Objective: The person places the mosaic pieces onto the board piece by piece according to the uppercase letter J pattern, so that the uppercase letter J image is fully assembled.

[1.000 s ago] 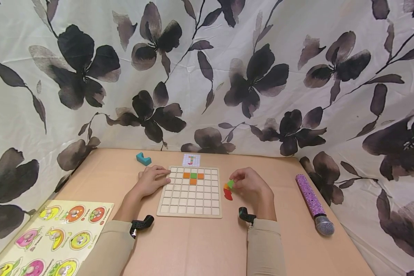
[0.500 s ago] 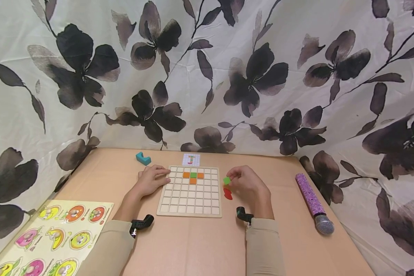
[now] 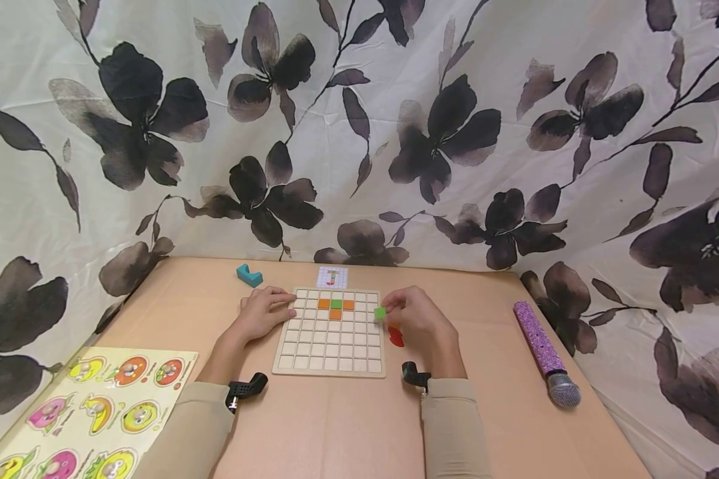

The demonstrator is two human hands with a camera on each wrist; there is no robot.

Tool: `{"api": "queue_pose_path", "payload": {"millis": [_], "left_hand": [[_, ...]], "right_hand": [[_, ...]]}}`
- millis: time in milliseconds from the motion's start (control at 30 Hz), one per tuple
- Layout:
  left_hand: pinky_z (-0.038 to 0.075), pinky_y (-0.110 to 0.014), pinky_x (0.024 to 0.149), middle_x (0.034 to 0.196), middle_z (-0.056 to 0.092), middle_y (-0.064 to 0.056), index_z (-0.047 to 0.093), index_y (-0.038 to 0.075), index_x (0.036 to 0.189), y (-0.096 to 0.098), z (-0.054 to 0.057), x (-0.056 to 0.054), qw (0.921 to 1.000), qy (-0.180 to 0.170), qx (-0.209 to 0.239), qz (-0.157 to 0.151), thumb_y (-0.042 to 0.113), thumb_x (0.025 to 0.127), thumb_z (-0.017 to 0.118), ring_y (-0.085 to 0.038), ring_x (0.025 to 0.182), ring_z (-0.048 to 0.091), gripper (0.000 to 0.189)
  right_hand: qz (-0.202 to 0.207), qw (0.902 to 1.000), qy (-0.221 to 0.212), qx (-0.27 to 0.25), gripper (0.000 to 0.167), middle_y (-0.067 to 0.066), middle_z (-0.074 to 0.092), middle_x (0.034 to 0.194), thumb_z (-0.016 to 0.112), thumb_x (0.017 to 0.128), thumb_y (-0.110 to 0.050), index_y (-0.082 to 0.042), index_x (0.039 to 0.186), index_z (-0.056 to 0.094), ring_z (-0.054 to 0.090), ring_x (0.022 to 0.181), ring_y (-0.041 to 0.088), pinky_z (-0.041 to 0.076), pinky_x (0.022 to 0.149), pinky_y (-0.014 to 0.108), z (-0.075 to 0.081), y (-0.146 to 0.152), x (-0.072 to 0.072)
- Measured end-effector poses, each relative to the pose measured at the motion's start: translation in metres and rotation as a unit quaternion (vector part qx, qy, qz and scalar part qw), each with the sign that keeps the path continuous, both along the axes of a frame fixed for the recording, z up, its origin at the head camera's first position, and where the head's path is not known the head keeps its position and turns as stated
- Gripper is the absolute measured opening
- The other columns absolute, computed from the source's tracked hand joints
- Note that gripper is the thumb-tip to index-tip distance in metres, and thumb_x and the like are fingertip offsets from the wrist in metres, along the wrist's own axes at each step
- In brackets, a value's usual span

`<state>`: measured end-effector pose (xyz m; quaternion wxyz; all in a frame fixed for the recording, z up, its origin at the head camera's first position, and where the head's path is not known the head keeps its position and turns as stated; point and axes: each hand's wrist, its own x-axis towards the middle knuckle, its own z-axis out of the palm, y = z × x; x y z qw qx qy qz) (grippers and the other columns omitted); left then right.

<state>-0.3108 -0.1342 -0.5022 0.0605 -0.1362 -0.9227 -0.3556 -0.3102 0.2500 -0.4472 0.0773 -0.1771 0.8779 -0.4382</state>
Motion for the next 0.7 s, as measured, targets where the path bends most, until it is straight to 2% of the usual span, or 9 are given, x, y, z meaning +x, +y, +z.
{"api": "queue_pose_path", "payload": {"millis": [433, 700], "left_hand": [[0.023, -0.054, 0.099, 0.140, 0.062, -0.008, 0.072, 0.017, 0.134, -0.002, -0.002, -0.001, 1.0000, 0.006, -0.004, 0.000, 0.036, 0.097, 0.074, -0.032, 0.125, 0.047, 0.042], [0.022, -0.053, 0.099, 0.140, 0.062, -0.007, 0.072, 0.018, 0.134, -0.001, -0.003, -0.002, 1.0000, 0.003, -0.004, 0.001, 0.038, 0.097, 0.073, -0.032, 0.126, 0.046, 0.042]], "right_hand": [[0.018, 0.9995, 0.026, -0.007, 0.020, 0.005, 0.071, 0.087, 0.086, 0.084, -0.004, -0.006, 0.102, 0.077, 0.062, 0.079, 0.019, 0.053, 0.070, 0.023, -0.004, -0.024, -0.004], [0.010, 0.9993, 0.032, -0.018, 0.022, 0.005, 0.072, 0.089, 0.086, 0.084, -0.003, -0.005, 0.104, 0.078, 0.063, 0.081, 0.022, 0.054, 0.072, 0.022, -0.006, -0.034, -0.004]]}}
